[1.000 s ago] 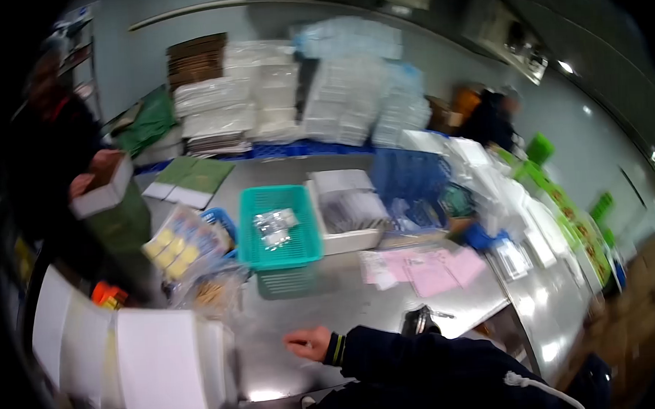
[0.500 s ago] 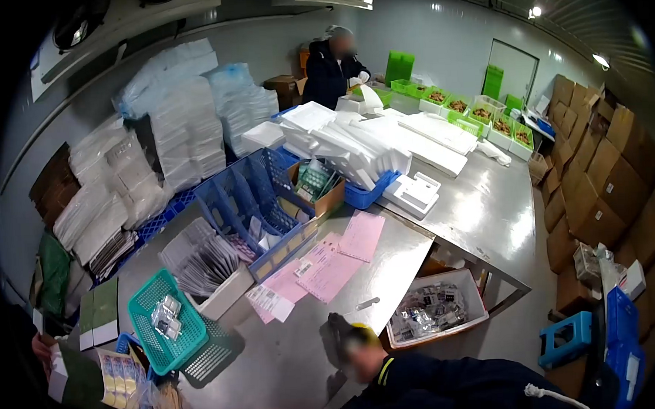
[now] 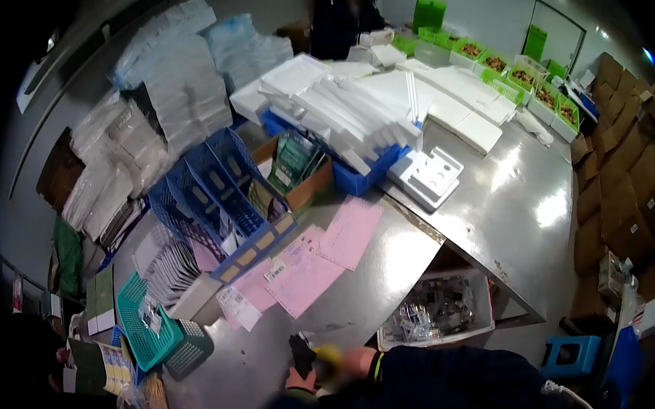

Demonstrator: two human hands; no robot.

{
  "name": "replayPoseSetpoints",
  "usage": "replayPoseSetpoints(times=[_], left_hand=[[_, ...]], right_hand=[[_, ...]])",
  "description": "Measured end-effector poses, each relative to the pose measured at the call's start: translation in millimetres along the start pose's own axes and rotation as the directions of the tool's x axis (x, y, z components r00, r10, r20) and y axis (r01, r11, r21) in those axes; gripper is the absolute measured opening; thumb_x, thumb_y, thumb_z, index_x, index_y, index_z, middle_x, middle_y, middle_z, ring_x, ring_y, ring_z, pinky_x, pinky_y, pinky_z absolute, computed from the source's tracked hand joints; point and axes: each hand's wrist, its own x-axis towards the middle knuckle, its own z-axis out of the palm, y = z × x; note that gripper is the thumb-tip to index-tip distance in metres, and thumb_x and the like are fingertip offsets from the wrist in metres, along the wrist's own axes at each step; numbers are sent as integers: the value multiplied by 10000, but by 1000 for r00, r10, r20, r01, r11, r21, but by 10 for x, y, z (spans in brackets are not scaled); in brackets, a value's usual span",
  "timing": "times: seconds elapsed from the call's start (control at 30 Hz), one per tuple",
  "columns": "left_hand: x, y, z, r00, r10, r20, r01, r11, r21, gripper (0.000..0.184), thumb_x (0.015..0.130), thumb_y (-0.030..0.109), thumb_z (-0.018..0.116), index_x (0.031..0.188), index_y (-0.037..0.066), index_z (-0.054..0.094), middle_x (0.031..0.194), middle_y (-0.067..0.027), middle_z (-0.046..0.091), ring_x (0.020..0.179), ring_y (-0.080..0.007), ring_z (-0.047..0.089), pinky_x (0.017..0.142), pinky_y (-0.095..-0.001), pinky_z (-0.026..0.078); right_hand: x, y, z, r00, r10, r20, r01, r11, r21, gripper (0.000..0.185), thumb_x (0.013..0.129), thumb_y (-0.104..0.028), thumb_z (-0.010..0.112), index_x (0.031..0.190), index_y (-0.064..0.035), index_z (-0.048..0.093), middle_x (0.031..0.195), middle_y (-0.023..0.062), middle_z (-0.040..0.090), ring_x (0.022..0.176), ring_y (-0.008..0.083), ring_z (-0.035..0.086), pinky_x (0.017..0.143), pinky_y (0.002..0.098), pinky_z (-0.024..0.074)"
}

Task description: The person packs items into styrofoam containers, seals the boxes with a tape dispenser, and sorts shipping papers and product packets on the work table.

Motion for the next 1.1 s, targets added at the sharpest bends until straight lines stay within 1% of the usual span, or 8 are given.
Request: replayPoseSetpoints(times=[0.03, 0.17, 0.27, 0.37, 0.47, 0.63, 0.83, 1.1], left_hand=[[87, -72, 75, 1000, -30, -1, 30, 991, -128, 588, 706, 352, 649, 1110, -22, 445, 943, -278, 570, 821, -400, 591, 710, -420, 483], [-42, 101, 11, 998, -37, 56, 43, 992, -116, 499, 734, 303, 608, 1115, 29, 439, 771, -210, 613, 720, -366, 612, 641, -437, 487], [-63, 303, 34, 937, 347, -34, -333, 919, 210, 525, 742, 343, 594, 1176, 111, 412, 800, -235, 602, 781, -406, 580, 693, -477, 453], [100, 940, 68, 926, 358, 122, -375, 911, 170, 542, 763, 392, 523, 1155, 40, 394, 826, -261, 590, 807, -426, 566, 720, -482, 444], [310, 1642, 374, 891, 451, 41, -453, 883, 121, 464, 753, 364, 541, 974, -26, 419, 791, -271, 589, 769, -425, 571, 708, -484, 451], [551, 2433, 820, 877, 425, 224, -430, 902, -27, 554, 786, 365, 534, 1129, -44, 382, 931, -286, 577, 889, -393, 568, 804, -425, 447], [531, 1857, 579, 651, 699, 295, -520, 694, -498, 592, 834, 281, 533, 1291, 9, 273, 780, -105, 654, 691, -172, 638, 664, -281, 483], [952, -8, -621, 921, 387, -52, -388, 890, -241, 278, 822, 140, 555, 1054, -4, 503, 720, -102, 622, 607, -151, 609, 569, -260, 482]], right_hand=[[-45, 308, 333, 974, -194, -112, 195, 981, -9, 384, 813, -194, 483, 1176, -70, 477, 1148, 136, 517, 1038, 291, 511, 860, 349, 414], [-125, 330, 695, 901, -173, -397, 83, 969, -233, 380, 887, -279, 403, 1175, -35, 453, 1026, 74, 559, 828, 174, 550, 720, 285, 449], [-332, -182, -150, 912, -131, -390, 152, 988, 23, 327, 776, -145, 553, 1082, -35, 516, 987, 140, 550, 864, 287, 547, 744, 335, 453], [-447, -415, -511, 779, 222, -586, -352, 929, -115, 430, 687, -263, 670, 1033, -53, 526, 946, 133, 543, 796, 300, 531, 700, 372, 441], [-508, -313, -840, 668, 306, -678, -576, 790, -211, 487, 657, -257, 701, 1055, -50, 512, 1045, 174, 485, 905, 346, 480, 783, 413, 414], [-673, 486, -943, 475, 316, -821, -722, 673, -159, 492, 656, -204, 705, 1074, -42, 503, 1153, 219, 425, 1002, 381, 436, 857, 415, 390], [-760, 708, -1217, 468, 301, -831, -655, 750, -98, 444, 712, -242, 665, 1081, -36, 530, 1129, 214, 486, 1021, 376, 476, 866, 401, 406], [-944, -34, -2850, 616, 458, -641, -632, 773, -54, 323, 710, -129, 656, 1010, -33, 585, 746, 89, 635, 666, 190, 635, 617, 282, 497]])
